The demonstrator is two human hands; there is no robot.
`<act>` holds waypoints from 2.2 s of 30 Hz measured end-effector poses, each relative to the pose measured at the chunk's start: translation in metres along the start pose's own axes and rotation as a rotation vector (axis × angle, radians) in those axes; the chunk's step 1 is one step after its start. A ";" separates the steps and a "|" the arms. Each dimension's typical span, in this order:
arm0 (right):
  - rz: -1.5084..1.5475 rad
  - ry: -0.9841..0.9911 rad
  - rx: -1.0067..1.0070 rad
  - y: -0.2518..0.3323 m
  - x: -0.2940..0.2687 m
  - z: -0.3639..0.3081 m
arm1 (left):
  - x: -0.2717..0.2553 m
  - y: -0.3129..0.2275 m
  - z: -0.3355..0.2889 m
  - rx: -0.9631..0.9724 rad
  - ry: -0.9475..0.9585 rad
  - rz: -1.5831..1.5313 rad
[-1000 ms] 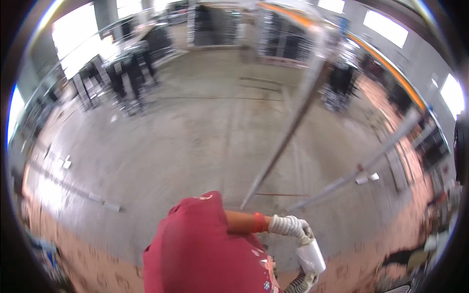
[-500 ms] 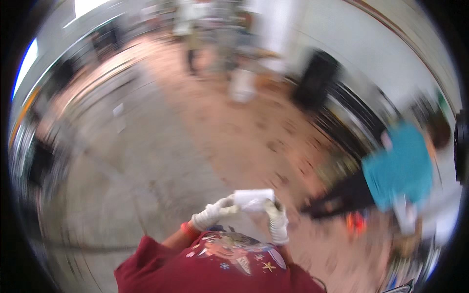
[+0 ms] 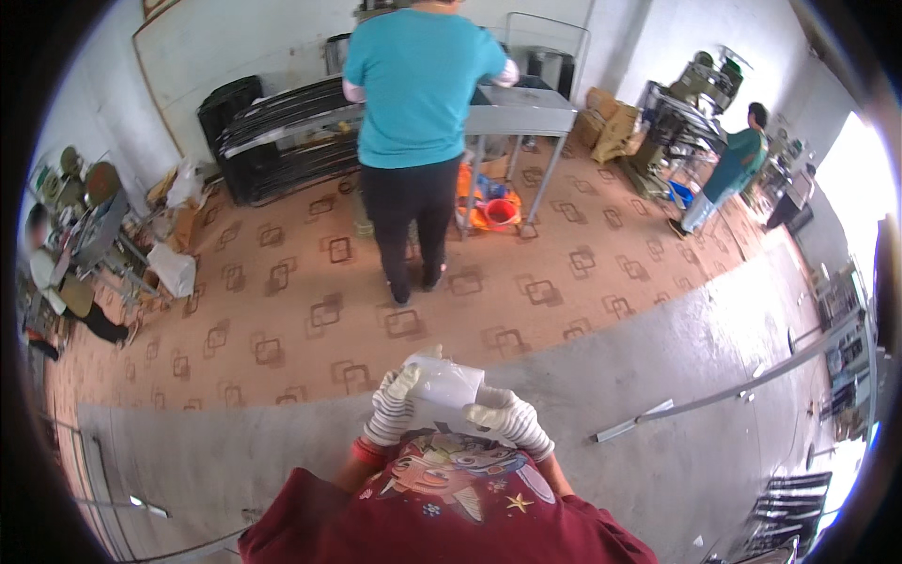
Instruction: The person applies green labels to wrapped black furniture components and places a protective foam cap onto a roll of material.
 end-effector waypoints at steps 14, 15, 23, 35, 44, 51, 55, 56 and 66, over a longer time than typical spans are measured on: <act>0.092 -0.660 -0.341 0.091 -0.236 -0.001 | 0.268 0.028 0.176 -0.447 0.900 -0.136; 0.105 -0.698 -0.373 0.102 -0.256 -0.002 | 0.294 0.024 0.190 -0.427 0.955 -0.172; 0.144 -0.762 -0.507 0.186 -0.367 0.009 | 0.435 0.042 0.302 -0.494 1.272 -0.122; -0.007 -0.492 -0.598 0.333 -0.632 0.082 | 0.633 0.141 0.464 -0.454 0.961 -0.045; -0.115 -0.193 -0.276 0.461 -0.762 0.147 | 0.723 0.148 0.574 -0.323 0.565 -0.076; -0.293 -0.144 -0.324 0.515 -0.825 0.233 | 0.742 0.201 0.681 -0.255 0.246 -0.314; -0.120 -0.135 -0.270 0.578 -0.868 0.288 | 0.774 0.236 0.781 -0.365 0.234 -0.593; -0.143 -0.193 -0.262 0.598 -0.879 0.299 | 0.785 0.244 0.809 -0.370 0.233 -0.619; -0.097 -0.397 -0.360 0.698 -0.993 0.441 | 0.853 0.181 0.984 -0.100 0.278 -0.176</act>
Point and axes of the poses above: each hand's wrist, its own z-axis towards the middle knuckle, its own x-axis out of the palm, y = z × x, the point moved 2 cm from there along z, towards the middle knuckle, and after that the axes turned 6 degrees about z, right-handed, at the moved point
